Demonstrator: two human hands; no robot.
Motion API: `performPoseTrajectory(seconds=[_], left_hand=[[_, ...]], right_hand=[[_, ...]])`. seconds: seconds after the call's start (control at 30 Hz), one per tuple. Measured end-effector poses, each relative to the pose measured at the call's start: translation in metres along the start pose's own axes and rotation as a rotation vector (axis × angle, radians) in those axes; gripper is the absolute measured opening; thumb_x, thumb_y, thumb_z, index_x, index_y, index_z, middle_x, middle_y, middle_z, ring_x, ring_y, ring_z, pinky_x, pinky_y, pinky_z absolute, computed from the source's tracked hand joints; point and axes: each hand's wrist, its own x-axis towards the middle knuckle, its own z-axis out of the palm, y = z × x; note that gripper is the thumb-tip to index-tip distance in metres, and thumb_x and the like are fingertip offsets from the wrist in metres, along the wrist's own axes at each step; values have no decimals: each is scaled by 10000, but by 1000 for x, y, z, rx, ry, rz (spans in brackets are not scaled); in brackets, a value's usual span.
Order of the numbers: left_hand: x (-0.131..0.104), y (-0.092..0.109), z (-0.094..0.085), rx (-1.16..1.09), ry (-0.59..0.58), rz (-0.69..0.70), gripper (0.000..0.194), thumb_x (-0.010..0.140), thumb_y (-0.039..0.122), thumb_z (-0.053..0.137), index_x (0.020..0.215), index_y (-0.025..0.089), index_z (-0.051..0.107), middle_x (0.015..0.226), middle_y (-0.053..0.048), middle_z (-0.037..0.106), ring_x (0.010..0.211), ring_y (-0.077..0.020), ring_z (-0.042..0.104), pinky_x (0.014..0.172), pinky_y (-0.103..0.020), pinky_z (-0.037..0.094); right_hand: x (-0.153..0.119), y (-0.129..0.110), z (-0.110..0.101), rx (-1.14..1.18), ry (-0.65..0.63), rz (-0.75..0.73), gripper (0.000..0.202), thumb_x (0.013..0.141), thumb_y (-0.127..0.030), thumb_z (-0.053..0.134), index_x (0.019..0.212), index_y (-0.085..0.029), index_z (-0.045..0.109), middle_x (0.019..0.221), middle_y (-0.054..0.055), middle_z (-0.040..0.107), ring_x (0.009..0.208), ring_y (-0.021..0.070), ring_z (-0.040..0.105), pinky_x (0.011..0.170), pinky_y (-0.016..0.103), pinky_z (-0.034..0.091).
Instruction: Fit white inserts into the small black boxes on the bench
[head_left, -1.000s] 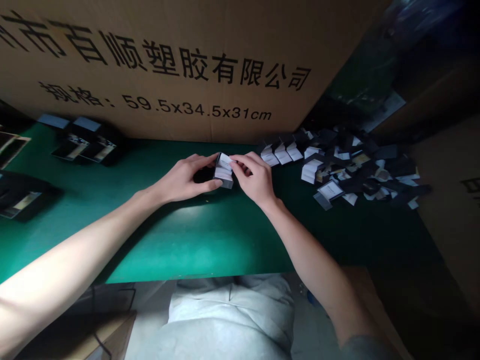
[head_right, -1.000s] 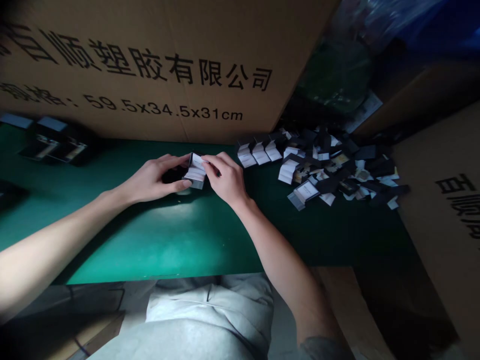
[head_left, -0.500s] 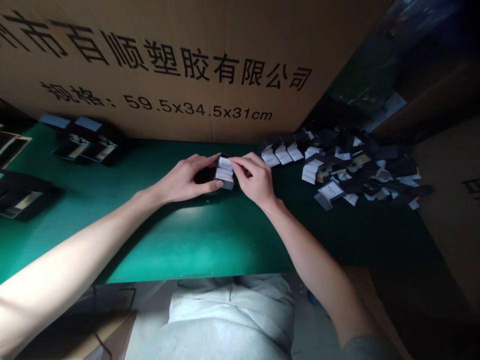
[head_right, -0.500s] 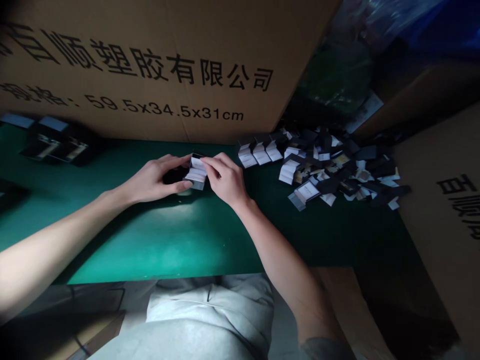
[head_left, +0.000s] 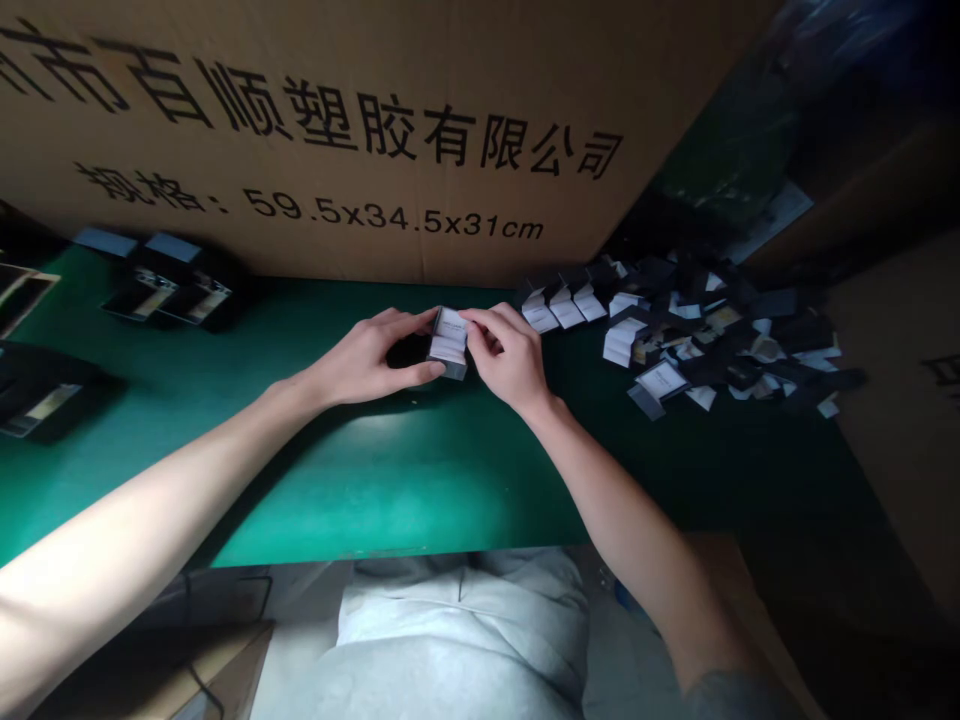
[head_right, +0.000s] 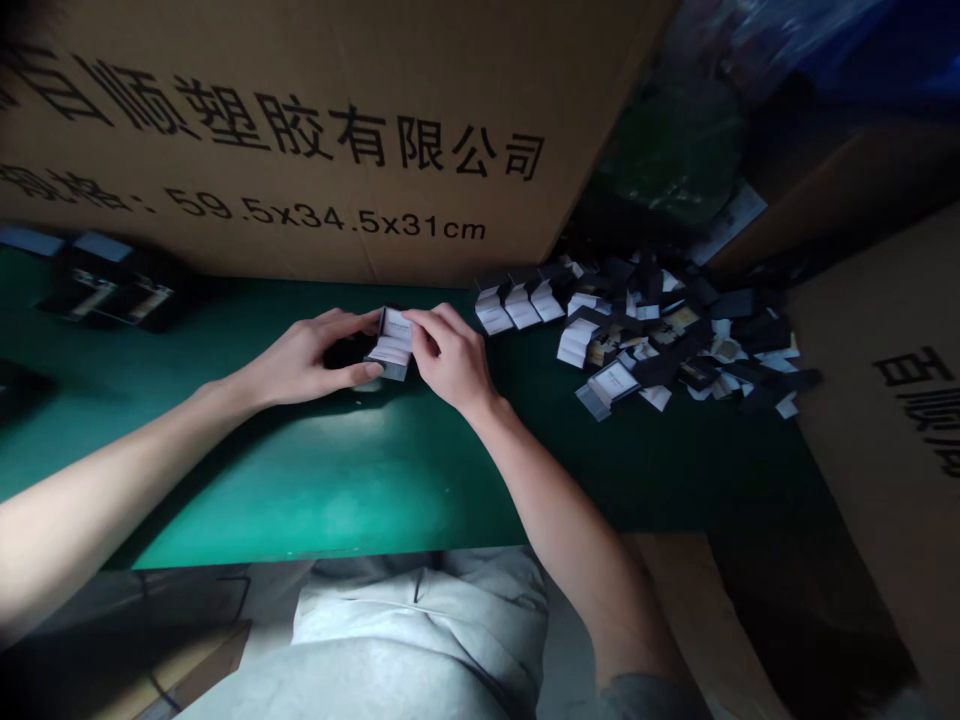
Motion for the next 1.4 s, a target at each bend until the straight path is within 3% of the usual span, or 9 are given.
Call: performPoseTrajectory(seconds=[0.4, 0.87, 1.17, 1.4], left_hand=[[0, 0, -1, 5, -6, -2, 996, 892, 797, 598, 1589, 86, 574, 1311, -200, 735, 1182, -357, 699, 1055, -416, 531], [0, -3, 0, 3, 18, -23, 1006, 874, 821, 623, 1598, 125, 570, 1301, -186, 741, 1157, -355, 707, 1020, -422, 548], [1, 0, -1, -8, 23, -61, 1048, 881, 821, 606, 1608, 69, 541, 1310, -195, 732, 1169, -355, 699, 1023, -423, 544], [0, -2, -2, -3, 18, -55, 1047, 880, 826, 600, 1594, 60, 557, 1313, -203, 728, 1164, -359, 701, 1022, -427, 547]], right_hand=[[-2, 3, 0, -145, -24, -69, 349, 1043, -203, 500, 1200, -259, 806, 945, 66, 729, 811, 183, 688, 781, 295, 569], [-3, 3, -3, -316, -123, -89, 439, 1014, -180, 494, 1331, -261, 787, 962, 76, 756, 793, 186, 684, 714, 260, 545], [4, -15, -12, -466, -368, 54, 490, 1036, -148, 466, 1425, -270, 738, 1112, 70, 764, 961, 204, 737, 816, 274, 557], [3, -12, -9, -449, -334, 63, 493, 1022, -141, 480, 1405, -295, 750, 1089, 62, 767, 941, 202, 740, 814, 276, 571]])
